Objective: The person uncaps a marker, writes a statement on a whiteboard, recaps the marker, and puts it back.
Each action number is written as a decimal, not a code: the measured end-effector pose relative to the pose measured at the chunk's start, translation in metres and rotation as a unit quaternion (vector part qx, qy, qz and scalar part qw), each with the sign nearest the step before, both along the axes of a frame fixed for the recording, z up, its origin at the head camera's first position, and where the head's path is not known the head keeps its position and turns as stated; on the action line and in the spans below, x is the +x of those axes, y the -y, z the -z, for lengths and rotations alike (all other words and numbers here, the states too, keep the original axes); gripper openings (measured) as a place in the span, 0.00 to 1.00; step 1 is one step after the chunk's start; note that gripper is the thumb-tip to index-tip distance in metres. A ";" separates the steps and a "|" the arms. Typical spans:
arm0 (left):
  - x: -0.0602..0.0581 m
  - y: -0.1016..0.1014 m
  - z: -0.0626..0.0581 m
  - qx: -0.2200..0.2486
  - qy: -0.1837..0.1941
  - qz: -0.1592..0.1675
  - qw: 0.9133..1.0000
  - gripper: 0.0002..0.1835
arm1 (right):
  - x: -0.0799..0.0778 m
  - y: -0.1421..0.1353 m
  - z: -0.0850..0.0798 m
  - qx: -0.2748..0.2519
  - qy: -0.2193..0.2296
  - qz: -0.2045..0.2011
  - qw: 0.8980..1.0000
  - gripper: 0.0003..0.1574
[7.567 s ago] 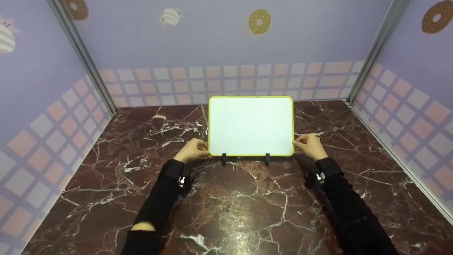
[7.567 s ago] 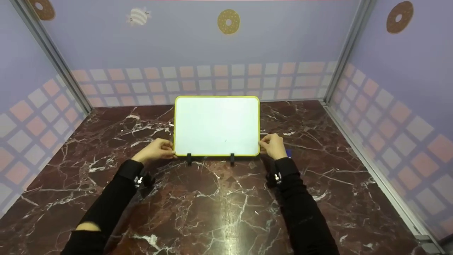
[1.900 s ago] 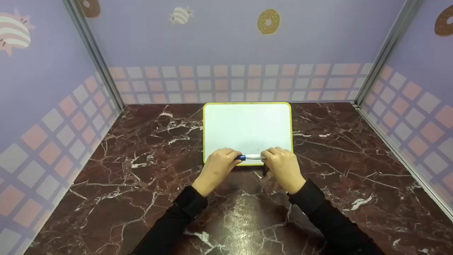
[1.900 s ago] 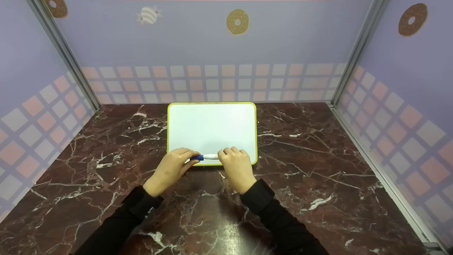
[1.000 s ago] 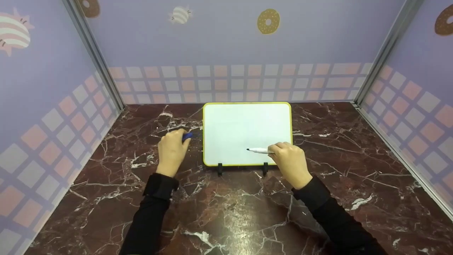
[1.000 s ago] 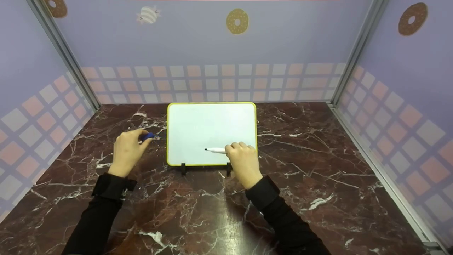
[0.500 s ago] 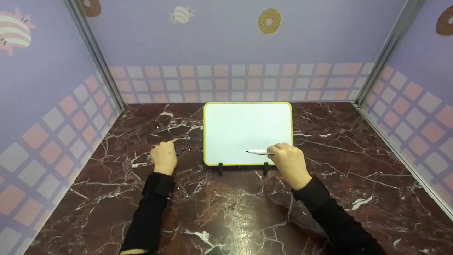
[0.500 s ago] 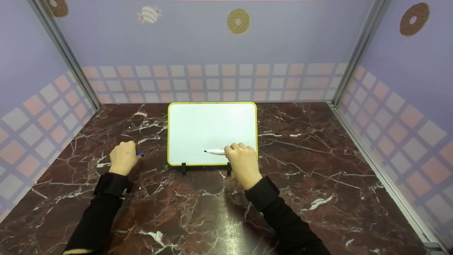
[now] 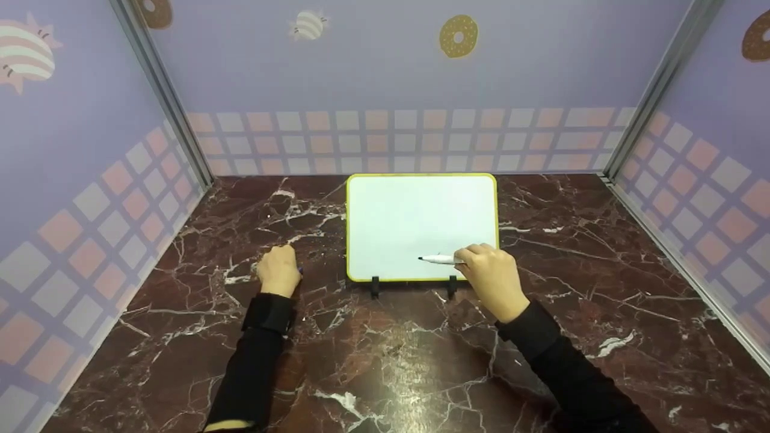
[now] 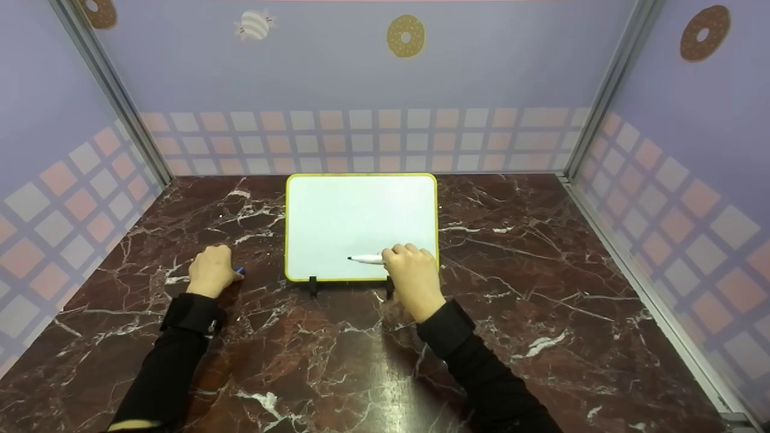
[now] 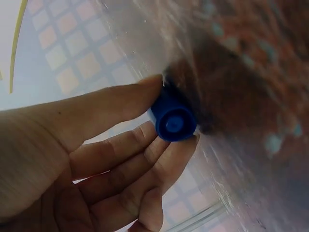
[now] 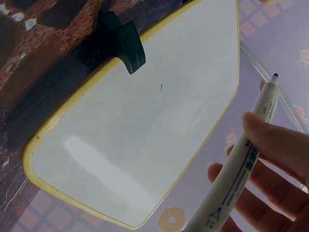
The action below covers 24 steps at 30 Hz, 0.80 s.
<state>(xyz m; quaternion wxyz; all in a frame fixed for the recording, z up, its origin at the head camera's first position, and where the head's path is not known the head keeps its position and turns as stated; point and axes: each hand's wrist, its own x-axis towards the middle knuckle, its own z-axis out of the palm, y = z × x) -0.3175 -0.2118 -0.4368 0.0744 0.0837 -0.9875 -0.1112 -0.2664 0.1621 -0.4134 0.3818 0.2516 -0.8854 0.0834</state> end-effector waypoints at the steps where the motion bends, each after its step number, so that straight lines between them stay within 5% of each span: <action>1: 0.001 0.000 -0.001 0.002 0.006 0.000 1.000 0.18 | 0.000 0.000 0.000 -0.001 0.001 0.000 1.000 0.12; 5: 0.003 -0.005 -0.010 -0.012 -0.009 0.002 1.000 0.22 | 0.001 0.000 -0.001 -0.006 0.005 -0.001 1.000 0.12; 8: 0.005 -0.013 -0.017 -0.035 -0.089 0.018 0.995 0.20 | 0.000 -0.001 -0.001 -0.010 0.005 -0.002 1.000 0.12; 12: 0.009 -0.028 -0.027 -0.054 -0.193 0.065 0.978 0.23 | -0.001 -0.001 0.000 -0.008 0.002 0.002 1.000 0.12; 18: 0.019 -0.067 -0.040 -0.025 -0.259 0.183 0.948 0.24 | 0.000 0.003 0.004 0.008 0.000 -0.001 1.000 0.12; 24: 0.036 -0.113 -0.034 -0.014 -0.260 0.346 0.901 0.22 | 0.002 0.008 0.010 0.030 -0.004 -0.009 1.000 0.11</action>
